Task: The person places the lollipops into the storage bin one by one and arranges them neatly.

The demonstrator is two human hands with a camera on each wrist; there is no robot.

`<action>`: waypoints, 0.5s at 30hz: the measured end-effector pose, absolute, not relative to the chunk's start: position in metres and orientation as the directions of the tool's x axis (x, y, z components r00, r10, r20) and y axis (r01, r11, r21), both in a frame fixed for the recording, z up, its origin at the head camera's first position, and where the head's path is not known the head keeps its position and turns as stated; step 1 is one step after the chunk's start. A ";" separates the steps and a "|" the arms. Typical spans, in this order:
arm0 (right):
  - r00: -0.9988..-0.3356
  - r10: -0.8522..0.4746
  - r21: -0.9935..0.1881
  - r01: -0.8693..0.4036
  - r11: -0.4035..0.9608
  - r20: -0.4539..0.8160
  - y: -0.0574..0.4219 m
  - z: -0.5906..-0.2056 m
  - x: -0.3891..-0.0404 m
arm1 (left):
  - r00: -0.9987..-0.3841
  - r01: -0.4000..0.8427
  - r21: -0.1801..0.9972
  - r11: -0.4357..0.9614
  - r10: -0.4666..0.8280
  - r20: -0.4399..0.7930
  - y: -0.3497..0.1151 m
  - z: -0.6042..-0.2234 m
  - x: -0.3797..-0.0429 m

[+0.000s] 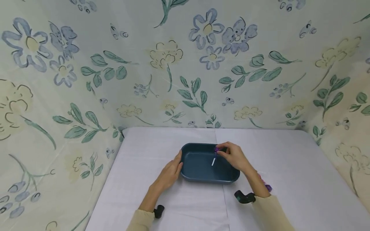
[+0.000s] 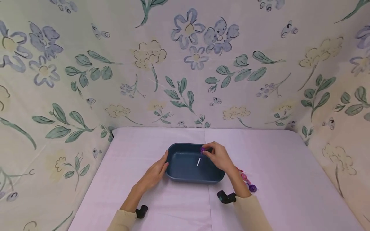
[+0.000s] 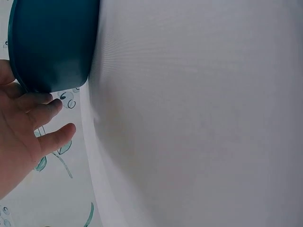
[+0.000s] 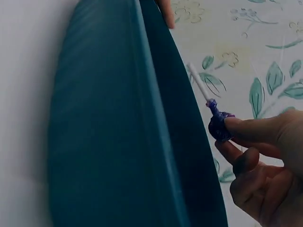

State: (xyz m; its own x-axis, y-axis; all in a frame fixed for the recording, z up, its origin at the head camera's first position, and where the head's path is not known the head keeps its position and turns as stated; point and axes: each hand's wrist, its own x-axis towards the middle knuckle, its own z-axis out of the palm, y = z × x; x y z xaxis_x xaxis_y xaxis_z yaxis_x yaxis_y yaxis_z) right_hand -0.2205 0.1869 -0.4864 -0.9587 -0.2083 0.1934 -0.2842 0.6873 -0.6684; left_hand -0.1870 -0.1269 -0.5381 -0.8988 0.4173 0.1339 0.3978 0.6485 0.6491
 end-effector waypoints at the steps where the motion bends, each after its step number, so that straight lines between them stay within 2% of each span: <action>1: -0.958 -0.221 -0.675 -0.285 0.681 0.182 0.177 -0.488 -0.222 | -0.899 0.396 0.649 0.649 0.418 0.131 -0.127 -0.538 -0.187; 8: -0.955 -0.272 -0.686 -0.276 0.673 0.117 0.119 -0.499 -0.229 | -0.896 0.409 0.642 0.648 0.417 0.149 -0.125 -0.538 -0.189; 15: -0.976 -0.218 -0.625 -0.176 0.760 0.009 0.080 -0.508 -0.225 | -0.903 0.397 0.653 0.645 0.401 0.153 -0.126 -0.540 -0.189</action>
State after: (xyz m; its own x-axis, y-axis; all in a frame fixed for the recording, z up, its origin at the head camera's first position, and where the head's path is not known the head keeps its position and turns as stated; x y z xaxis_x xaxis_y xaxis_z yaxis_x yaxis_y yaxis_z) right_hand -0.2250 0.0797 -0.5083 -0.9758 -0.2184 0.0093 -0.1761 0.7602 -0.6254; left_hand -0.1891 -0.1257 -0.5396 -0.9031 0.4012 0.1528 0.3970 0.6450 0.6530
